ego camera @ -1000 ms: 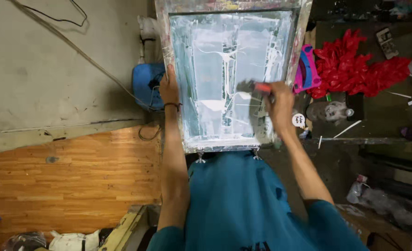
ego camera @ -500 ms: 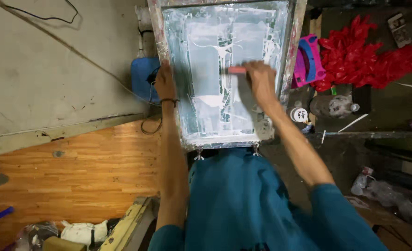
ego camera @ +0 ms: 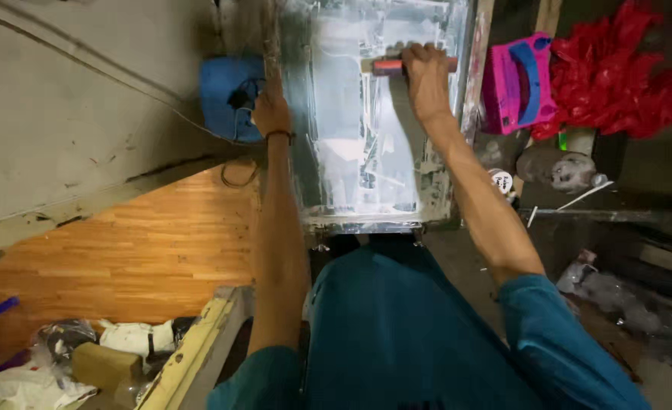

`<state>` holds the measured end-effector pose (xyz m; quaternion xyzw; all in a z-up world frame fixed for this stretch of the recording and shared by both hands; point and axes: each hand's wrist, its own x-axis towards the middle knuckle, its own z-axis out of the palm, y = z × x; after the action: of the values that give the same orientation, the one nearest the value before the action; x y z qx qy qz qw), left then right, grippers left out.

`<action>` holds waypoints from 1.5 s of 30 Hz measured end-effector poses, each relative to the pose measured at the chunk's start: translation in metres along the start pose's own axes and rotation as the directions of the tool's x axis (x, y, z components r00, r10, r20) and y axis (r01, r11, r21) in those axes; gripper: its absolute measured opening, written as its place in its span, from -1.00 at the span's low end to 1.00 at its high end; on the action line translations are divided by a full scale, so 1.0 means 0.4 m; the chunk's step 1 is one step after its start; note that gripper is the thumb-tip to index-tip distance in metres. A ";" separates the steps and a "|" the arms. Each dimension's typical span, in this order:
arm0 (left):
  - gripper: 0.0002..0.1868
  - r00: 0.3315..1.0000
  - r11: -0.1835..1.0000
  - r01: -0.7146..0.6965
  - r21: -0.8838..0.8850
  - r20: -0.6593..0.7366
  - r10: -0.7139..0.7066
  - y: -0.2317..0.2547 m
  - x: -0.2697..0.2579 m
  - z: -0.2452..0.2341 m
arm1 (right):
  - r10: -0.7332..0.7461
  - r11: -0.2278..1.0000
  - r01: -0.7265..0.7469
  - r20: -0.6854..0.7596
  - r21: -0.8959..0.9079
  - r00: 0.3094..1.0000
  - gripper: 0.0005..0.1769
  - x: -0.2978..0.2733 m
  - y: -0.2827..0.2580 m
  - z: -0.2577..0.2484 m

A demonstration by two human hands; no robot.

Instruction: The person uses a putty knife to spread a white compound over a rectangular frame resting on a workbench. The person repeatedly scrapes and smooths the compound across the surface, working in sections to cover the frame evenly.

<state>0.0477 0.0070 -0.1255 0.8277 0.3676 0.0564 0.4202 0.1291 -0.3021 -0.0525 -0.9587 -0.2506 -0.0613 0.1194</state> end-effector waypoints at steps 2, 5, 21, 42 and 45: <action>-0.11 0.997 0.997 0.076 -0.024 0.012 -0.075 0.040 -0.021 -0.015 | 0.039 0.999 -0.039 0.014 0.009 0.999 -0.70 -0.062 -0.071 -0.057; -0.07 0.986 0.987 0.160 -0.021 0.046 -0.159 0.030 -0.020 -0.019 | 0.170 0.982 -0.178 0.117 0.062 0.978 -0.64 -0.202 -0.200 -0.129; -0.17 0.998 0.983 0.050 -0.179 0.044 -0.043 0.178 -0.160 -0.207 | 0.319 0.948 -0.315 -0.247 0.057 0.915 -0.70 0.035 -0.250 -0.183; -0.13 0.998 0.969 -0.047 -0.242 0.026 0.055 0.151 -0.138 -0.185 | 0.038 0.968 0.006 -0.168 0.253 0.985 -0.69 -0.017 -0.431 -0.274; -0.16 0.999 0.977 0.014 -0.211 0.048 -0.004 0.156 -0.143 -0.189 | 0.009 0.976 0.040 -0.225 0.213 0.974 -0.67 0.045 -0.405 -0.275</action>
<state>0.0110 -0.0045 -0.0186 0.7780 0.3531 0.0734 0.5145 0.0583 -0.1852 0.0891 -0.9250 -0.2482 -0.1426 0.2499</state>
